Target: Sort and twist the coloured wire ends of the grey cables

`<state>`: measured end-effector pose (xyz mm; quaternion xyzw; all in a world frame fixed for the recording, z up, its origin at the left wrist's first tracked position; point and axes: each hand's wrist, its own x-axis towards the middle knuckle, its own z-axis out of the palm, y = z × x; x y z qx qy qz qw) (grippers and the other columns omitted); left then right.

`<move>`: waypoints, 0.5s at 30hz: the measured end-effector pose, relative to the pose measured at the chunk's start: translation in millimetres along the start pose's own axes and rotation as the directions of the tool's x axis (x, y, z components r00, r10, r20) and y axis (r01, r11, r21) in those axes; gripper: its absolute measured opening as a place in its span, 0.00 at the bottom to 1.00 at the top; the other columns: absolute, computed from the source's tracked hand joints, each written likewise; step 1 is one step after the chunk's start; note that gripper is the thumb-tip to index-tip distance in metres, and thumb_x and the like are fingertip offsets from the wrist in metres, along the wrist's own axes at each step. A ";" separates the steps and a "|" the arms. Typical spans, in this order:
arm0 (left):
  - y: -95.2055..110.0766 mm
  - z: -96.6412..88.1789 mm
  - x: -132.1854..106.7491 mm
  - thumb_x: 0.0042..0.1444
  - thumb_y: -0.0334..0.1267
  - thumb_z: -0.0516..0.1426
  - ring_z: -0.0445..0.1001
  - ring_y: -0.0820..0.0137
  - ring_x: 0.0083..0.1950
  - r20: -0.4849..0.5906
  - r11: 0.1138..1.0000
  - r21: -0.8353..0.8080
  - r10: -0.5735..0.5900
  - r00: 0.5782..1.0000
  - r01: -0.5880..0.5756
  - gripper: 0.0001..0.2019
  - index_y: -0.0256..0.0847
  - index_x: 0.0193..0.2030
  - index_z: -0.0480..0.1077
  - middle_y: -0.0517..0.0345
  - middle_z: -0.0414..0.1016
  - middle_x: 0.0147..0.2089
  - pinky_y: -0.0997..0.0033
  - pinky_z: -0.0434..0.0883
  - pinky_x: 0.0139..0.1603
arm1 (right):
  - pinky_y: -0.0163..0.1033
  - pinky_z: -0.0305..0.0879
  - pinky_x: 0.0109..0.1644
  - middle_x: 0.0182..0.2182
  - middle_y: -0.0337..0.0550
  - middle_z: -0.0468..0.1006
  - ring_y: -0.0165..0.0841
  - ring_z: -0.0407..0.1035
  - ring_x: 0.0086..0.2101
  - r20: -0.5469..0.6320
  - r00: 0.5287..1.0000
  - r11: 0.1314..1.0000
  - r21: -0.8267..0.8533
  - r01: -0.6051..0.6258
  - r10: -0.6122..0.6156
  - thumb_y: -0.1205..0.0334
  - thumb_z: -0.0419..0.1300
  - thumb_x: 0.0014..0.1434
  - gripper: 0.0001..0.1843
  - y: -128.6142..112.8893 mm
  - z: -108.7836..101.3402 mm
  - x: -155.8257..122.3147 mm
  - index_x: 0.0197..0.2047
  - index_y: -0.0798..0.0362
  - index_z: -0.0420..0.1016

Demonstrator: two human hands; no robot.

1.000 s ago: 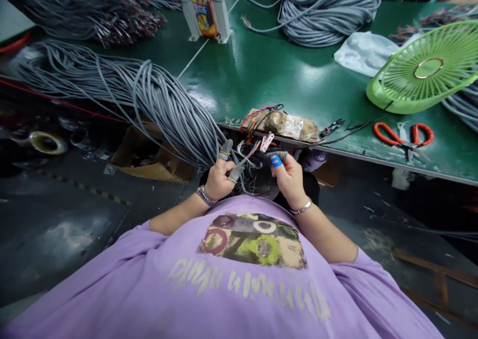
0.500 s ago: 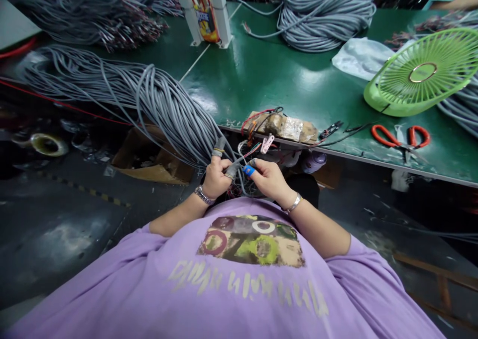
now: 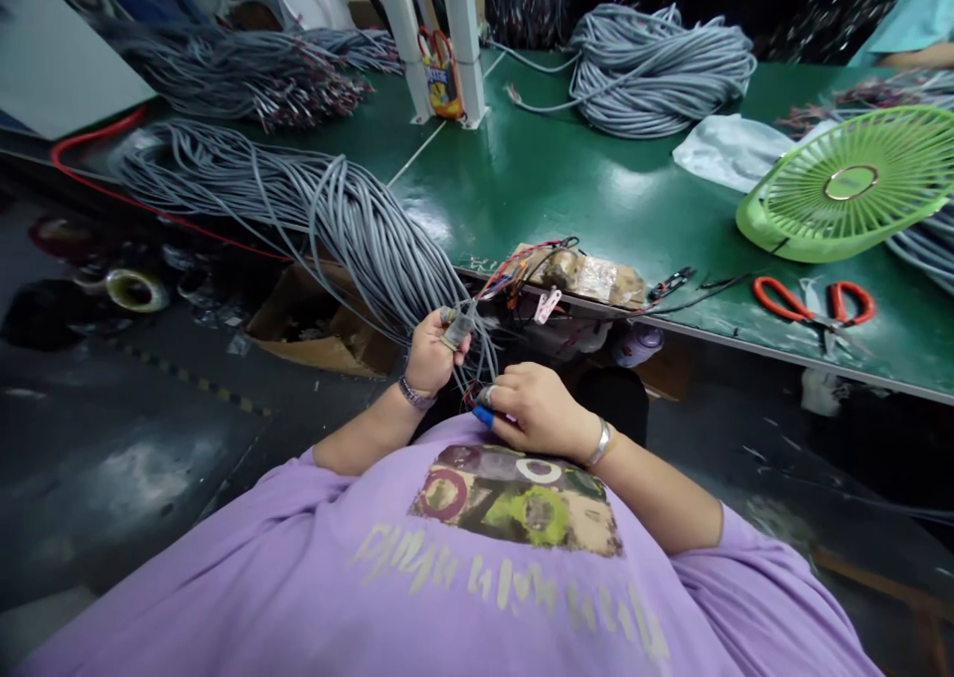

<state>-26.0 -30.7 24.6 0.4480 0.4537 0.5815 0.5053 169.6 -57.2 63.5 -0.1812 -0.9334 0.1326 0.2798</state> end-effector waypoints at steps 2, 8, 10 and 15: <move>2.4 -3.8 1.9 0.46 0.57 0.66 0.55 0.84 0.13 0.076 0.985 -0.164 -0.045 0.996 0.057 0.24 0.39 0.28 0.62 0.70 0.62 0.16 0.83 0.49 0.14 | 0.38 0.62 0.33 0.26 0.43 0.77 0.30 0.67 0.26 -0.076 0.985 0.982 0.121 -0.147 0.157 0.59 0.55 0.65 0.11 -0.2 -2.6 -1.6 0.36 0.54 0.76; 1.0 -13.6 -3.3 0.37 0.56 0.71 0.51 0.84 0.12 0.247 0.928 -0.319 -0.115 0.962 0.193 0.27 0.39 0.26 0.62 0.72 0.58 0.13 0.81 0.48 0.13 | 0.38 0.70 0.31 0.39 0.46 0.82 0.31 0.72 0.28 -0.190 0.686 0.531 0.782 -0.327 0.703 0.50 0.62 0.61 0.17 -3.3 -1.4 12.9 0.49 0.49 0.72; -1.9 -14.8 -6.2 0.36 0.57 0.71 0.52 0.84 0.12 0.263 0.931 -0.307 -0.115 0.958 0.197 0.28 0.38 0.27 0.63 0.71 0.60 0.14 0.82 0.47 0.13 | 0.38 0.71 0.31 0.46 0.48 0.80 0.30 0.73 0.28 -0.127 0.668 0.402 0.873 -0.276 0.734 0.48 0.64 0.58 0.21 -4.2 3.6 21.1 0.51 0.48 0.71; -9.2 -16.5 -9.3 0.40 0.56 0.70 0.54 0.84 0.13 0.377 0.951 -0.208 -0.137 0.916 0.228 0.25 0.37 0.29 0.67 0.68 0.64 0.17 0.81 0.49 0.13 | 0.39 0.74 0.34 0.54 0.49 0.76 0.35 0.76 0.37 -0.047 0.758 0.320 0.922 -0.218 0.651 0.50 0.64 0.59 0.27 -2.9 16.1 30.2 0.59 0.45 0.66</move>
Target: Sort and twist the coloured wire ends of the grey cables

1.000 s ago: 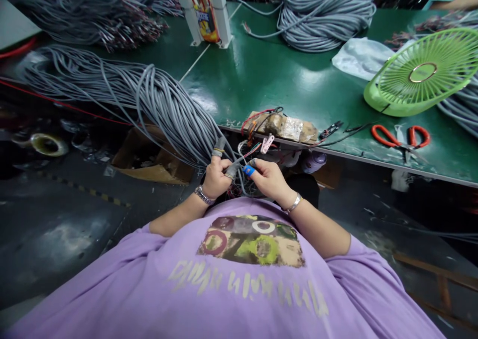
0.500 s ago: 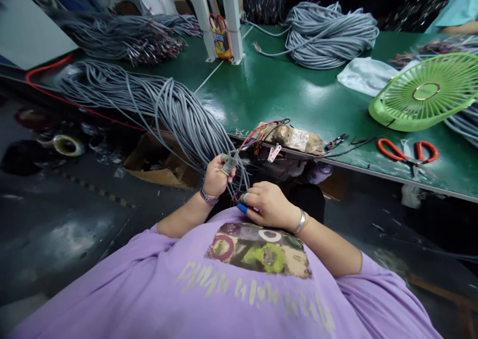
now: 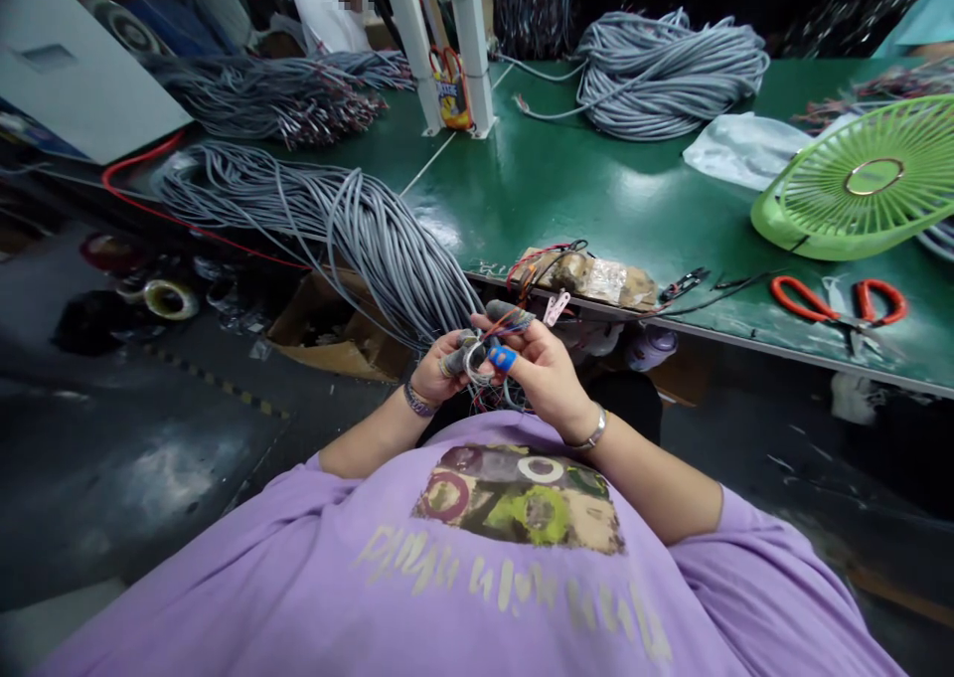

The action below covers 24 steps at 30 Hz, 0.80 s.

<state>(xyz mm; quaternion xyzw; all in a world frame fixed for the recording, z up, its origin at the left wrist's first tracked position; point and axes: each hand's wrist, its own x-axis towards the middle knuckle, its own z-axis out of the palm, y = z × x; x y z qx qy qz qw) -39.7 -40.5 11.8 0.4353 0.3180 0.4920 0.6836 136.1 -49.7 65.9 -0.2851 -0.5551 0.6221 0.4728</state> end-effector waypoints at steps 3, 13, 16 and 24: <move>-1.2 -3.3 0.4 0.40 0.57 0.70 0.55 0.83 0.13 0.057 0.997 0.044 -0.066 0.996 0.064 0.26 0.36 0.32 0.69 0.66 0.65 0.18 0.81 0.49 0.13 | 0.43 0.75 0.45 0.50 0.49 0.79 0.37 0.76 0.44 0.125 0.983 0.962 -0.221 0.161 -0.136 0.57 0.61 0.61 0.19 1.8 -5.5 -0.1 0.56 0.48 0.70; 15.4 -2.3 10.3 0.42 0.53 0.70 0.59 0.81 0.20 0.244 0.974 0.208 -0.138 0.960 0.087 0.23 0.33 0.33 0.73 0.61 0.67 0.22 0.78 0.58 0.21 | 0.37 0.63 0.32 0.30 0.46 0.76 0.33 0.68 0.29 0.465 0.854 0.304 -0.799 0.518 -0.233 0.70 0.55 0.58 0.09 -13.7 -48.5 -8.1 0.39 0.54 0.74; 19.4 -1.3 16.4 0.42 0.55 0.69 0.60 0.80 0.20 0.309 0.954 0.285 -0.185 0.933 0.095 0.24 0.32 0.30 0.75 0.60 0.67 0.21 0.77 0.58 0.21 | 0.36 0.61 0.32 0.30 0.46 0.75 0.33 0.67 0.28 0.496 0.851 0.340 -0.781 0.524 -0.170 0.68 0.55 0.60 0.07 -19.0 -54.6 -9.5 0.37 0.54 0.74; 20.9 0.2 27.2 0.39 0.57 0.70 0.64 0.77 0.18 0.368 0.929 0.339 -0.278 0.887 0.151 0.26 0.32 0.29 0.78 0.55 0.71 0.21 0.77 0.61 0.19 | 0.37 0.67 0.41 0.39 0.48 0.77 0.33 0.71 0.37 0.597 0.801 0.552 -0.655 0.516 -0.040 0.63 0.57 0.63 0.10 -25.2 -68.4 -4.5 0.46 0.53 0.76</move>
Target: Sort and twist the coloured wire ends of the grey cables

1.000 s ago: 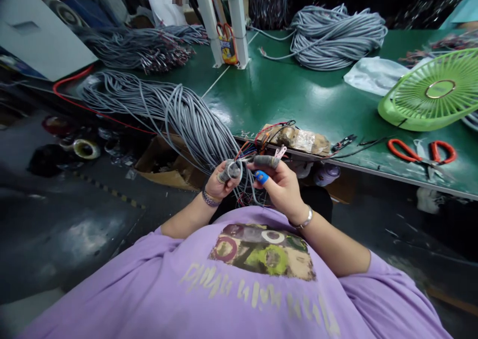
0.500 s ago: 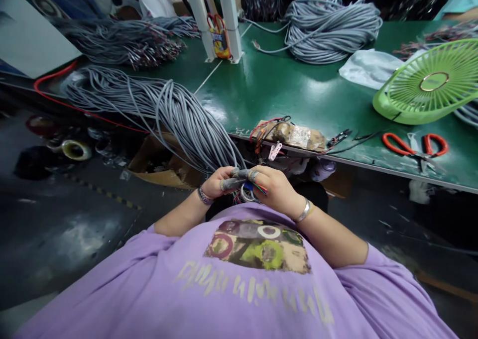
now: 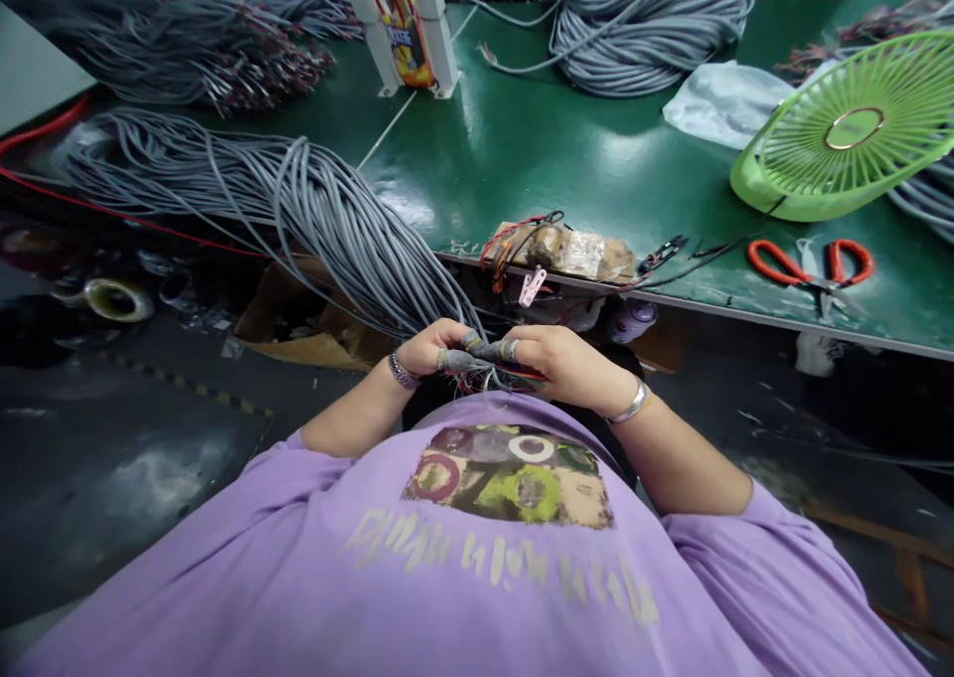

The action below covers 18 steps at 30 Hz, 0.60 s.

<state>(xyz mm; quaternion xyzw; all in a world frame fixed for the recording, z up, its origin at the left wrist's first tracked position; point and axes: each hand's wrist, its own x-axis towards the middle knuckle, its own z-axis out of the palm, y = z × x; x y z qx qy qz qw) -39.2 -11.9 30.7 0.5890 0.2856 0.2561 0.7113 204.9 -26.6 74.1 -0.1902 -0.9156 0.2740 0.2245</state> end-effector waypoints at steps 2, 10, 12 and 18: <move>1.3 -1.1 0.7 0.37 0.59 0.70 0.68 0.73 0.20 0.024 1.000 -0.002 0.003 1.000 -0.003 0.27 0.31 0.29 0.78 0.51 0.74 0.23 0.74 0.66 0.21 | 0.37 0.66 0.41 0.39 0.48 0.77 0.33 0.71 0.36 0.001 1.000 0.999 0.041 -0.013 0.013 0.61 0.57 0.64 0.10 3.0 0.0 0.1 0.45 0.53 0.76; 6.4 -7.4 0.8 0.44 0.55 0.68 0.78 0.64 0.31 0.183 0.995 0.090 -0.057 0.981 0.041 0.23 0.34 0.36 0.81 0.43 0.81 0.32 0.68 0.76 0.34 | 0.34 0.60 0.32 0.24 0.38 0.66 0.28 0.59 0.27 -0.039 0.979 0.894 0.417 -0.166 0.200 0.42 0.53 0.65 0.24 20.7 8.3 3.2 0.27 0.53 0.67; 7.3 -7.8 1.0 0.45 0.55 0.68 0.78 0.63 0.32 0.178 0.992 0.123 -0.031 0.983 0.009 0.23 0.34 0.37 0.81 0.42 0.81 0.33 0.68 0.77 0.35 | 0.34 0.58 0.29 0.22 0.36 0.63 0.27 0.56 0.25 -0.104 0.916 0.820 0.493 -0.291 0.388 0.38 0.57 0.60 0.27 26.9 12.0 0.2 0.24 0.53 0.65; 1.3 -5.7 1.5 0.46 0.51 0.69 0.78 0.66 0.32 0.030 0.990 0.108 0.084 0.996 -0.087 0.20 0.33 0.36 0.81 0.45 0.80 0.32 0.69 0.76 0.35 | 0.36 0.67 0.29 0.19 0.33 0.64 0.26 0.61 0.21 -0.284 0.453 0.441 0.850 -0.289 0.845 0.33 0.66 0.46 0.29 56.0 27.9 -12.5 0.24 0.52 0.65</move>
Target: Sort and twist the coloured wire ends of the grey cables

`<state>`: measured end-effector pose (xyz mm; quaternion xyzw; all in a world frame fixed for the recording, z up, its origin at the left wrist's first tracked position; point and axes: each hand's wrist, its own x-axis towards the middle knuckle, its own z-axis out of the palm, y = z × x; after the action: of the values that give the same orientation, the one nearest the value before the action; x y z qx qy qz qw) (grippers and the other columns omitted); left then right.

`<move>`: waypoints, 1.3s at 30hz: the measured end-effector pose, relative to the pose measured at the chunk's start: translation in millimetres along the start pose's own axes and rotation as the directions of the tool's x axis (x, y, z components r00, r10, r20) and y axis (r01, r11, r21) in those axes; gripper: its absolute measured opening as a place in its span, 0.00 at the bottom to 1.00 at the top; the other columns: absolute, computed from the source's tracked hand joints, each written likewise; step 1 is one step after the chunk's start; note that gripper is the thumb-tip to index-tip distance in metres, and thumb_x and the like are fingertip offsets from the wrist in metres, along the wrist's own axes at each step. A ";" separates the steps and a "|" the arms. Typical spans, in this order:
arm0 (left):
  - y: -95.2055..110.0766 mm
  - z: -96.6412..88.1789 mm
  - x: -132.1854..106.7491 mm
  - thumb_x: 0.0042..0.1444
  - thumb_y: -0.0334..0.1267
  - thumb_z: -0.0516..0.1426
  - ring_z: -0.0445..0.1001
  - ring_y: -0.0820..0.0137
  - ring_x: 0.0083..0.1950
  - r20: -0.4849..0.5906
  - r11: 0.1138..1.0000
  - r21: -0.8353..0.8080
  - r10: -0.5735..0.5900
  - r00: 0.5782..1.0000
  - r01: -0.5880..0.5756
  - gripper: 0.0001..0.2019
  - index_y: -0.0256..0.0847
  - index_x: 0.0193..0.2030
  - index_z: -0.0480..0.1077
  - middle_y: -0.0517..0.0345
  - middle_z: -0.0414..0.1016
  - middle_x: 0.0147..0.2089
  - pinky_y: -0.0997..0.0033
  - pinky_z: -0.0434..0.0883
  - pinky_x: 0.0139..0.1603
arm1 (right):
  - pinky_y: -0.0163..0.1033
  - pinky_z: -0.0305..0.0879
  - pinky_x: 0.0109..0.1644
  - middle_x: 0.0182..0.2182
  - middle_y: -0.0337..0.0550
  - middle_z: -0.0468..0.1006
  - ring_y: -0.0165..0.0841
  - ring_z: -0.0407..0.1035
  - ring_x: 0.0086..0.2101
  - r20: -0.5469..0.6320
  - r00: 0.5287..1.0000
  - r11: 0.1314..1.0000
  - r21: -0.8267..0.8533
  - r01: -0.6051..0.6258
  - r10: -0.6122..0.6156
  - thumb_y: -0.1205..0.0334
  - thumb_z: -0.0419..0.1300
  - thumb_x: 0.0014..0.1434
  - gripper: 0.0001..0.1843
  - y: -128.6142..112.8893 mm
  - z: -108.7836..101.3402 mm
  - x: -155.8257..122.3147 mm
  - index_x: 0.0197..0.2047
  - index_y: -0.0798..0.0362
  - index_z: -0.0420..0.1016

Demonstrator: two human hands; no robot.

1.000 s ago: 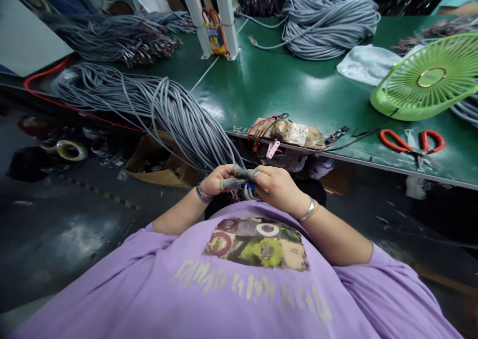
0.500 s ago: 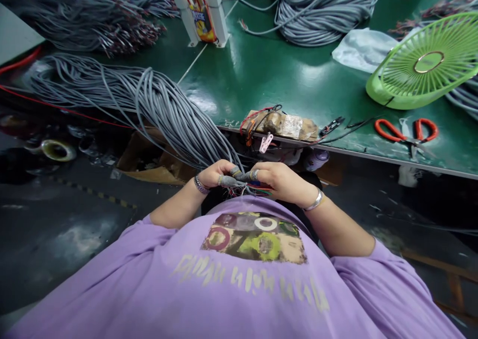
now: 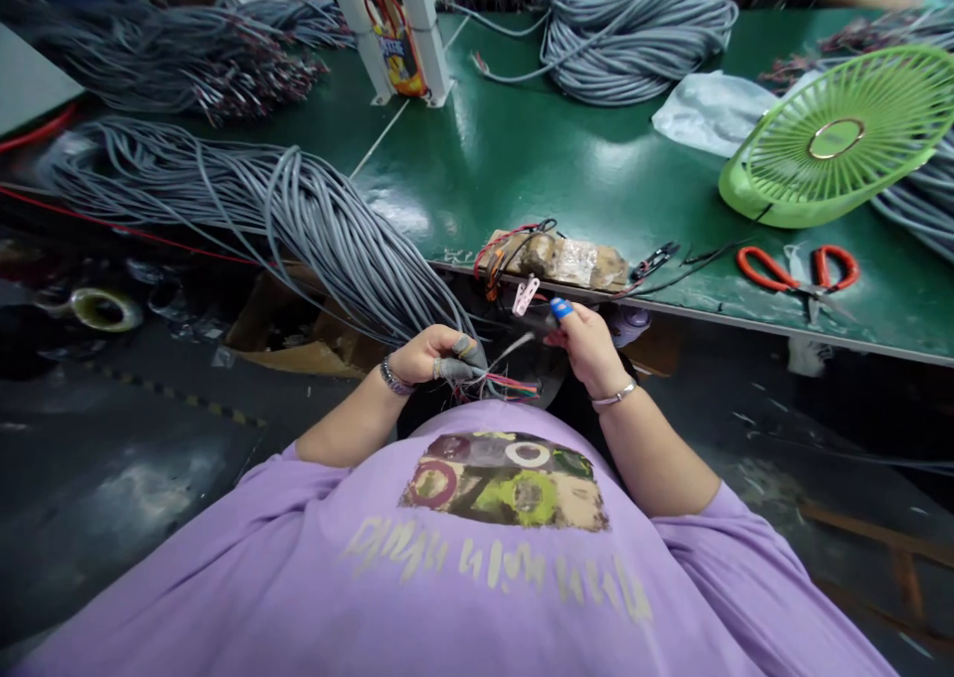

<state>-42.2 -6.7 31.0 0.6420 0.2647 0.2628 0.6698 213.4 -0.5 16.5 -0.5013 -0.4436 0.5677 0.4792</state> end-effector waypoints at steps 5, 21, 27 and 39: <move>-11.1 7.2 12.1 0.43 0.48 0.70 0.74 0.73 0.29 -0.379 0.990 -0.063 0.096 0.921 -0.129 0.19 0.35 0.36 0.80 0.52 0.79 0.31 0.75 0.73 0.31 | 0.36 0.68 0.25 0.19 0.37 0.69 0.28 0.64 0.20 -0.003 0.991 0.986 0.100 -0.135 0.136 0.25 0.56 0.50 0.33 12.8 4.6 15.6 0.28 0.51 0.66; -31.5 20.6 40.4 0.43 0.48 0.70 0.72 0.76 0.29 -0.481 0.984 -0.071 0.112 0.870 -0.166 0.19 0.34 0.35 0.78 0.57 0.78 0.30 0.75 0.71 0.35 | 0.31 0.62 0.25 0.19 0.33 0.72 0.23 0.63 0.20 0.153 0.957 0.862 0.416 -0.289 0.247 0.38 0.70 0.46 0.26 -2.7 36.6 35.9 0.26 0.54 0.71; -28.0 23.5 43.2 0.42 0.51 0.70 0.72 0.75 0.29 -0.454 0.992 -0.056 0.072 0.888 -0.109 0.21 0.33 0.33 0.78 0.57 0.77 0.28 0.73 0.72 0.35 | 0.32 0.60 0.26 0.19 0.34 0.71 0.23 0.62 0.21 0.150 0.978 0.846 0.494 -0.201 0.144 0.41 0.71 0.47 0.24 -1.3 41.0 39.1 0.25 0.53 0.71; -17.3 17.7 37.9 0.42 0.52 0.70 0.69 0.77 0.26 -0.326 0.996 -0.040 0.057 0.944 -0.074 0.22 0.33 0.33 0.78 0.58 0.75 0.26 0.76 0.69 0.31 | 0.32 0.61 0.24 0.20 0.37 0.74 0.25 0.62 0.19 0.242 0.926 0.790 0.486 -0.374 0.289 0.30 0.59 0.53 0.30 12.1 31.5 32.4 0.26 0.52 0.71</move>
<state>-2.3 6.2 13.7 0.5810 0.3431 0.3938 0.6242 179.6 29.0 3.1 -0.3760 -0.2126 0.7793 0.4541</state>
